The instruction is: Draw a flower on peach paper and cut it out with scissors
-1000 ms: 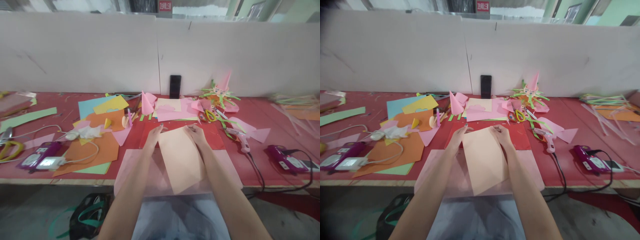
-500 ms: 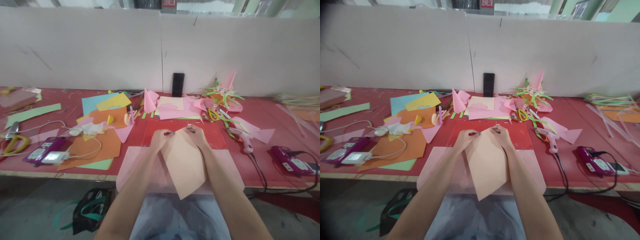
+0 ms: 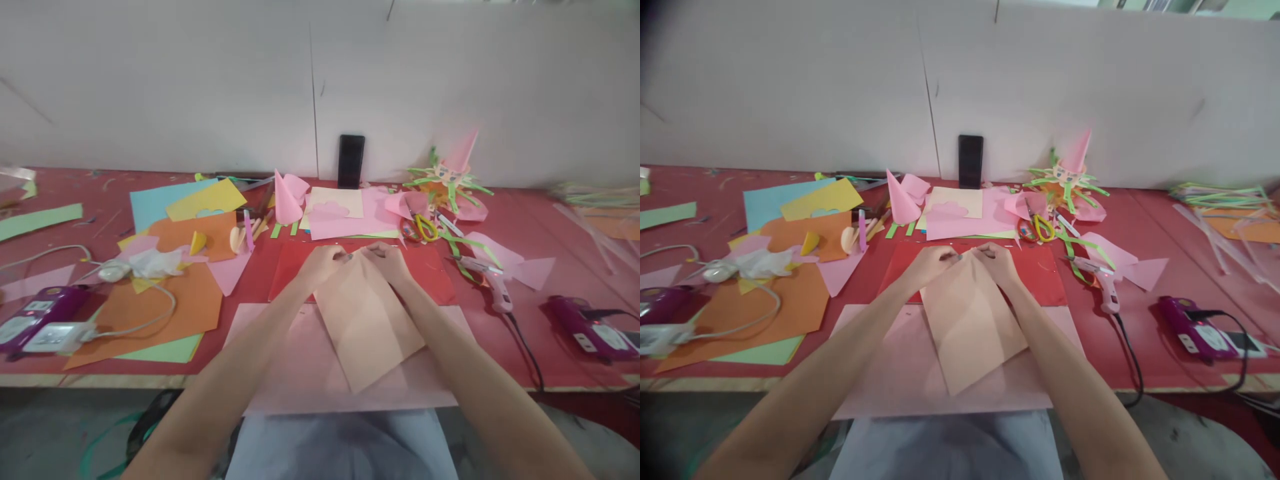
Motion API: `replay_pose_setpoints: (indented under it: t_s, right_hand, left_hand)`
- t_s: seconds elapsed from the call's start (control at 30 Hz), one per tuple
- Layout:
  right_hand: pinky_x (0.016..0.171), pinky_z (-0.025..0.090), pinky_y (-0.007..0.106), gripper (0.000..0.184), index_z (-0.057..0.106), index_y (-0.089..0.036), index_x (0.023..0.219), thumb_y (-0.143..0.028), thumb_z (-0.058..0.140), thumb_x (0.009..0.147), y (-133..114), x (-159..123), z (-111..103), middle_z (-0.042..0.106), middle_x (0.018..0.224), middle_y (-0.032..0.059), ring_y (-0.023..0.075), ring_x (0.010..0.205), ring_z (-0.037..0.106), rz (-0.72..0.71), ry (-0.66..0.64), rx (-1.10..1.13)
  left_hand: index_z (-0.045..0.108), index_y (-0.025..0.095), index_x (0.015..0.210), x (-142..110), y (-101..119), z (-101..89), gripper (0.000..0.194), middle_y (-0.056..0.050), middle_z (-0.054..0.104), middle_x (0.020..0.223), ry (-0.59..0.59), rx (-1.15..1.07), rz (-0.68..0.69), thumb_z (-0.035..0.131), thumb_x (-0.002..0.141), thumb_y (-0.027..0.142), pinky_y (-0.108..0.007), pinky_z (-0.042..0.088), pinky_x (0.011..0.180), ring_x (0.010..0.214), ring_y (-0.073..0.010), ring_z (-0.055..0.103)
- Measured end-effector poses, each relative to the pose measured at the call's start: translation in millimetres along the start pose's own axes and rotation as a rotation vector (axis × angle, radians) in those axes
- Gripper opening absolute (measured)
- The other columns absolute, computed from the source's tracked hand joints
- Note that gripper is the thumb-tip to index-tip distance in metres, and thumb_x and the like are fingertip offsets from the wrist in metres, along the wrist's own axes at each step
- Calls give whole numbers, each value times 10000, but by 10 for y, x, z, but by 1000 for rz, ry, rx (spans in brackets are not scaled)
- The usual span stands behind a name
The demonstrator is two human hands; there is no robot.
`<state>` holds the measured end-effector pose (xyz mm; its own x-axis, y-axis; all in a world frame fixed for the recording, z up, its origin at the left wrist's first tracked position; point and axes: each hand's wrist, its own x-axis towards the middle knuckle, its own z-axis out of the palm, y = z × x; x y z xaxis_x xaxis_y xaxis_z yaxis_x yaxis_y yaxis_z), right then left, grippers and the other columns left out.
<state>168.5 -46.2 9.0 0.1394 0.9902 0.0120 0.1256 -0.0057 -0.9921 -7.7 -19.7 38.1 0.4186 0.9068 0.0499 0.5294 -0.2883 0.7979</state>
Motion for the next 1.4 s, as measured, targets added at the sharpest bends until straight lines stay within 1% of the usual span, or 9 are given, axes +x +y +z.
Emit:
replay_pose_setpoints:
  t_s: [0.1, 0.2, 0.27, 0.37, 0.57, 0.7, 0.93, 1.1, 1.4]
  right_hand:
    - [513, 422, 223, 308, 621, -170, 744, -469, 615, 672, -14, -42, 9, 669, 659, 24, 121, 549, 569, 8, 11, 16]
    - [500, 411, 210, 280, 611, -179, 736, -454, 620, 684, -68, -135, 0, 650, 633, 4, 112, 537, 557, 37, 11, 27]
    - [484, 398, 200, 281, 614, -177, 742, -450, 631, 678, -117, -181, -9, 643, 625, -2, 103, 519, 545, 65, 7, 37]
    - [486, 401, 199, 278, 615, -174, 741, -447, 622, 690, -171, -204, -15, 642, 631, 3, 104, 527, 549, 111, -8, 46]
    - [531, 432, 217, 250, 617, -186, 769, -427, 617, 703, -171, -214, -22, 667, 680, 8, 116, 568, 584, 170, -15, 28]
    - [523, 434, 218, 245, 620, -182, 774, -418, 615, 707, -188, -231, -29, 663, 655, 10, 122, 563, 589, 185, -8, 1]
    - [524, 429, 216, 255, 610, -172, 776, -420, 615, 715, -246, -253, -32, 657, 646, 8, 114, 555, 576, 212, -5, -32]
    - [519, 417, 211, 253, 610, -176, 775, -422, 616, 718, -267, -267, -33, 653, 636, -2, 99, 536, 556, 223, -4, -29]
    - [538, 424, 221, 253, 609, -167, 757, -414, 624, 706, -331, -264, -23, 653, 644, 9, 104, 546, 557, 246, 4, -42]
  left_hand:
    - [622, 197, 672, 34, 0, 96, 215, 2, 615, 651, -8, -59, 55, 497, 749, 355, -235, 350, 571, 623, -141, 535]
    - [603, 193, 670, 4, -11, 141, 240, 12, 594, 641, 19, -110, -11, 489, 758, 385, -226, 346, 560, 606, -125, 514]
    - [603, 192, 688, -23, -10, 136, 241, 11, 598, 672, -15, -140, -12, 497, 755, 398, -221, 350, 569, 625, -122, 515]
    - [600, 189, 673, -50, 4, 114, 256, 16, 583, 643, -13, -159, -35, 485, 765, 398, -215, 339, 538, 595, -111, 495]
    - [598, 198, 674, -79, 36, 107, 247, 28, 601, 653, -34, -196, -86, 489, 774, 396, -212, 355, 545, 607, -106, 517]
    - [602, 196, 677, -90, 49, 100, 230, 22, 616, 666, -42, -238, -112, 496, 771, 378, -209, 373, 552, 613, -106, 530]
    - [592, 198, 706, -98, 77, 73, 236, 30, 618, 690, -85, -221, -120, 483, 792, 388, -206, 390, 573, 635, -101, 533]
    - [589, 198, 698, -97, 84, 67, 230, 36, 616, 678, -88, -202, -119, 480, 800, 373, -200, 392, 574, 625, -90, 534]
    - [595, 193, 698, -94, 88, 66, 223, 33, 617, 670, -93, -184, -120, 469, 802, 344, -194, 384, 548, 612, -89, 535]
